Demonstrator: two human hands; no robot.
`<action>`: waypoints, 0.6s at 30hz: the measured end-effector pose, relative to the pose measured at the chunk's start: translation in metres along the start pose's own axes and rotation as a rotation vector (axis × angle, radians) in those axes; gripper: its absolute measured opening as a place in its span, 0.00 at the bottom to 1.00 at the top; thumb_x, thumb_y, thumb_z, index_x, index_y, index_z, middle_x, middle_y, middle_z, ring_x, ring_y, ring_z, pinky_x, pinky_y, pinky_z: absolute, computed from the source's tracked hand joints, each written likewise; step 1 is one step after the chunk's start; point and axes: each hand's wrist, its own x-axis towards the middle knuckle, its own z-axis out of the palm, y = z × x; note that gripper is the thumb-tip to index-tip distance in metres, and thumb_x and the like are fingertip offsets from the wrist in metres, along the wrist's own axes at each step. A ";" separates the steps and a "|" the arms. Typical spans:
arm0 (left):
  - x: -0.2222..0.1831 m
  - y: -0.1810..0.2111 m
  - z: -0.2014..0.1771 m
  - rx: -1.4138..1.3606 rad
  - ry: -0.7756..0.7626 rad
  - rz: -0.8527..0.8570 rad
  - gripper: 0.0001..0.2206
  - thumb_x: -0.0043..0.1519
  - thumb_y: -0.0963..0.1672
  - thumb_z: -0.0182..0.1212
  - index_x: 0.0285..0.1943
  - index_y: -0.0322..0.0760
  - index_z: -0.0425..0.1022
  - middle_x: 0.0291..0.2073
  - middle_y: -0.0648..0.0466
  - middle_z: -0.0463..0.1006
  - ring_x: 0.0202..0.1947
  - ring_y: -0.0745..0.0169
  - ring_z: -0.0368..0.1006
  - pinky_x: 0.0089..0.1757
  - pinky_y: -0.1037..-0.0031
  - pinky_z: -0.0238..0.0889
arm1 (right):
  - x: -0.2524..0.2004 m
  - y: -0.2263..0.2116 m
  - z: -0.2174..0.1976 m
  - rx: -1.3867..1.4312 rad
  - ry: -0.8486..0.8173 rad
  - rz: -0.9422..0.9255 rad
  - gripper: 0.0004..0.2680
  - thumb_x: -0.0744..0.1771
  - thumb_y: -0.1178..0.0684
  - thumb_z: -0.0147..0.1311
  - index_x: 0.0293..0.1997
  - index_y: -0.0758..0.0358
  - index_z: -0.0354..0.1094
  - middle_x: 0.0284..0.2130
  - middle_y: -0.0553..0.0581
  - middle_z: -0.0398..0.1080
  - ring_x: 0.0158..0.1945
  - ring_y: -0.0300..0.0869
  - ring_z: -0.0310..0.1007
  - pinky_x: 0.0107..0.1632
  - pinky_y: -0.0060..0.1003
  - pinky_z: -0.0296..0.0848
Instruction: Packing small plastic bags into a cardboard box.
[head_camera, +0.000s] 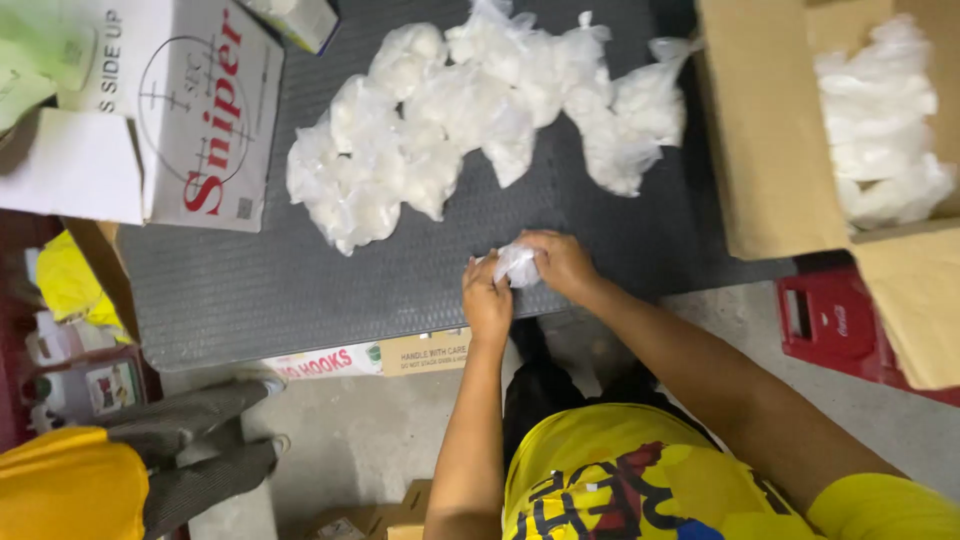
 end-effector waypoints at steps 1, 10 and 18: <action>-0.005 0.014 0.001 -0.005 -0.006 0.014 0.12 0.59 0.37 0.57 0.51 0.35 0.79 0.52 0.43 0.82 0.56 0.39 0.76 0.66 0.56 0.58 | -0.013 -0.013 -0.019 -0.004 0.015 0.001 0.13 0.63 0.66 0.47 0.50 0.64 0.75 0.51 0.65 0.76 0.54 0.55 0.77 0.58 0.44 0.74; -0.063 0.227 -0.025 -0.002 -0.355 0.068 0.09 0.57 0.38 0.61 0.44 0.39 0.82 0.43 0.46 0.83 0.48 0.41 0.75 0.49 0.59 0.68 | -0.162 -0.087 -0.191 -0.089 0.161 0.076 0.09 0.66 0.63 0.51 0.49 0.67 0.74 0.48 0.64 0.77 0.51 0.57 0.78 0.54 0.44 0.76; -0.095 0.408 -0.026 -0.036 -0.351 0.419 0.08 0.58 0.38 0.61 0.44 0.37 0.80 0.44 0.48 0.83 0.48 0.44 0.77 0.48 0.62 0.69 | -0.253 -0.161 -0.348 -0.153 0.349 -0.112 0.12 0.63 0.66 0.51 0.50 0.66 0.73 0.51 0.64 0.76 0.53 0.56 0.78 0.55 0.43 0.75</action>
